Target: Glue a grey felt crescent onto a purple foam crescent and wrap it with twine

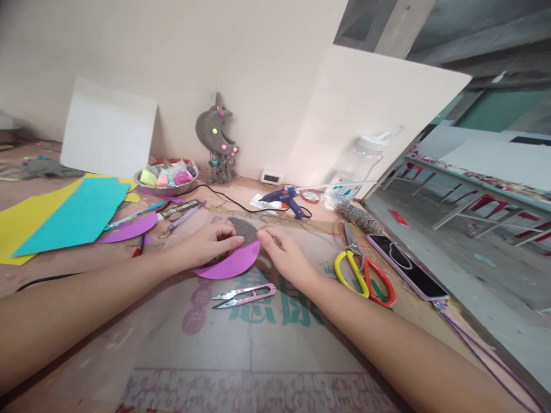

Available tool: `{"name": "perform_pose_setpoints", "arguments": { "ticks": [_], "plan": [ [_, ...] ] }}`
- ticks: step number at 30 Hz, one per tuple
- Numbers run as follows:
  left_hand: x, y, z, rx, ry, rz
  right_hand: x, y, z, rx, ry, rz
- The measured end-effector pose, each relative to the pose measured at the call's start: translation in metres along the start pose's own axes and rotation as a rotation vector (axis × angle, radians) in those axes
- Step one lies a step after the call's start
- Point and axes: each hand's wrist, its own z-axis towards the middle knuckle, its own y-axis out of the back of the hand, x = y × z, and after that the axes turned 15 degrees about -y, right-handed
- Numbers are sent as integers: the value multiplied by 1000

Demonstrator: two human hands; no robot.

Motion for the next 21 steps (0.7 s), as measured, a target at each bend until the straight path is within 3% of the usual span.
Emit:
{"name": "perform_pose_setpoints", "arguments": {
  "ticks": [6,9,14,21],
  "plan": [
    [0,1,-1,21,-21,-19,-4,-1,4,-37,-39,51],
    [1,1,-2,32,-36,-30,-6,0,5,68,-101,146],
    [-1,1,-2,48,-30,-65,-8,1,3,265,-336,398],
    [2,-4,-3,-74,163,-453,-5,-3,2,165,-169,228]
  ]
}}
